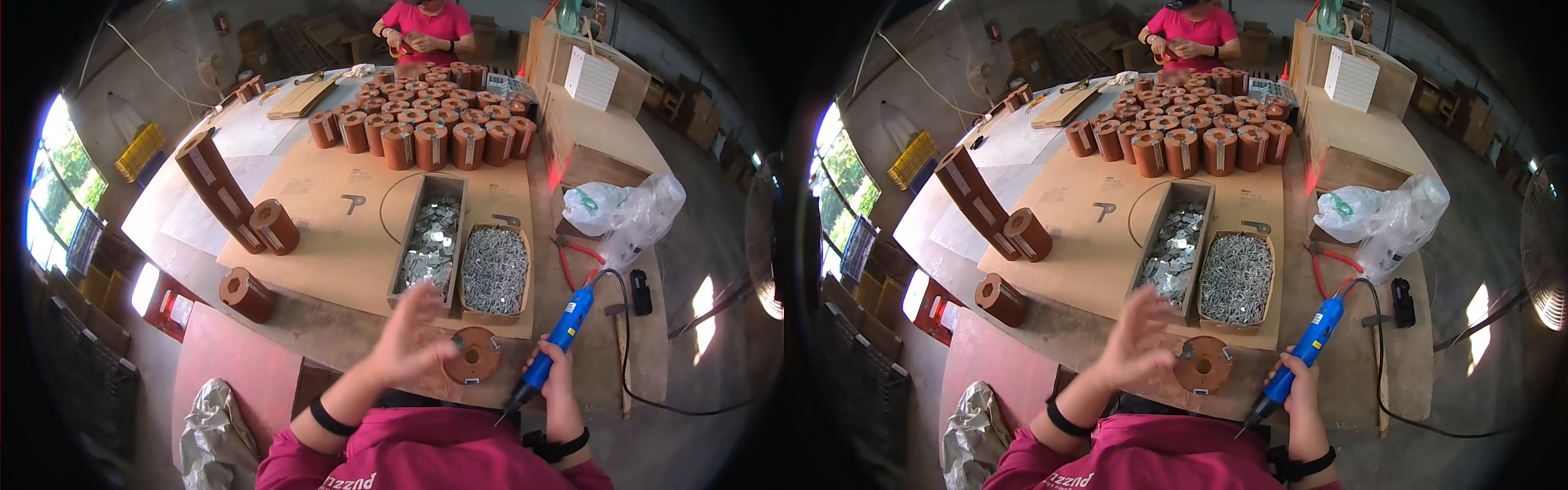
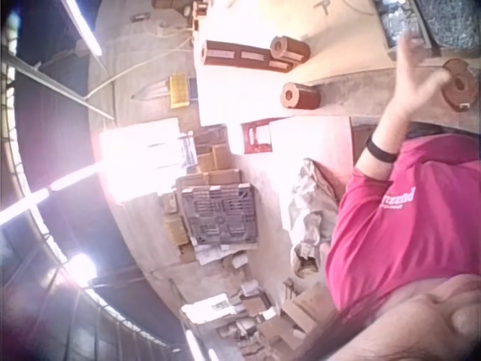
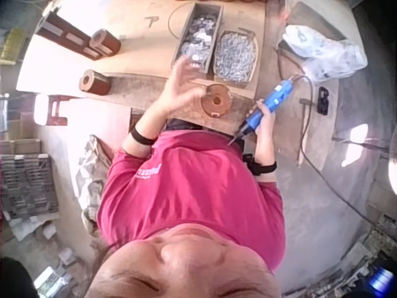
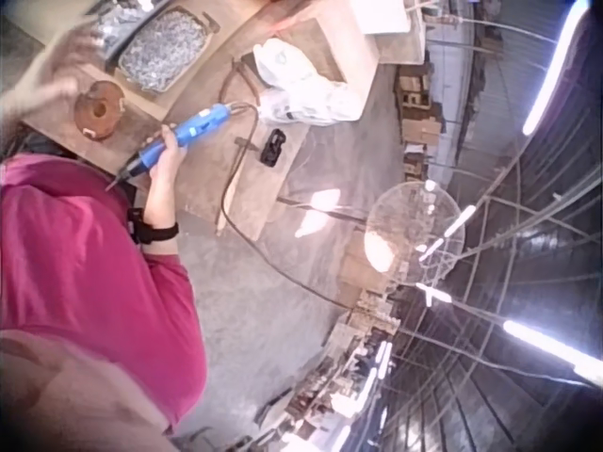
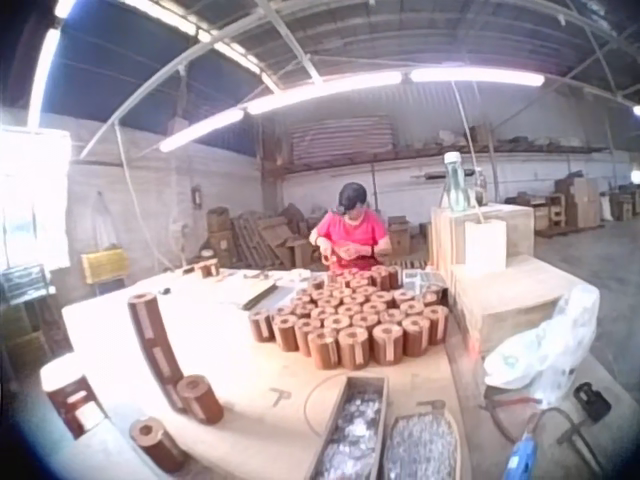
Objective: The person is assembling small cylindrical wooden components by attaching metal brackets using an electric screwdriver.
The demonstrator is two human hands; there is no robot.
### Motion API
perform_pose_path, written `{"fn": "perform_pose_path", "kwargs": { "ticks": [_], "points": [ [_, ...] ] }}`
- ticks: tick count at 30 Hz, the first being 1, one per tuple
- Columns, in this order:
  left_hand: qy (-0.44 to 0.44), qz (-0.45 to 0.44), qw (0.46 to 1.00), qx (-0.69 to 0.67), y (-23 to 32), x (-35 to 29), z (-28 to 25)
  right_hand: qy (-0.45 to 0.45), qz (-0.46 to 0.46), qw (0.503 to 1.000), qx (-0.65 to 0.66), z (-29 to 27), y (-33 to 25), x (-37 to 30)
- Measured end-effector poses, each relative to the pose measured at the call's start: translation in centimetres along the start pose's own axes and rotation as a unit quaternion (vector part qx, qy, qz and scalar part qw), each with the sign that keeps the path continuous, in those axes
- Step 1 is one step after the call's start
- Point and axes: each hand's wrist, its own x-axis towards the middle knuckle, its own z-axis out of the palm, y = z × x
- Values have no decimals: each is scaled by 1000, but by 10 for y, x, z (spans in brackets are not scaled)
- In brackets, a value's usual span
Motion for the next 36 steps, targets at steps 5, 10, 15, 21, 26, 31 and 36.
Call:
{"fn": "perform_pose_path", "kwargs": {
  "ticks": [5,10,15,21,26,31,36],
  "points": [
    [63,-17,972,228,-1,85,-44,3,6,1000,-4,-1,-2,1],
    [-44,-91,881,462,-25,115,-40,-3,10,1000,3,2,-1,2],
    [-151,-133,731,652,-48,126,-26,-7,3,999,32,0,-2,2],
    [-99,-79,788,602,-52,114,-30,-17,15,999,27,0,-2,0],
    [-89,-80,813,571,-50,115,-29,-9,11,1000,28,-1,-4,-2],
    [-65,-107,824,552,-52,115,-34,-14,17,999,26,2,-4,2],
    [-120,-130,813,555,-42,118,-29,0,8,1000,13,3,-4,1]
  ]
}}
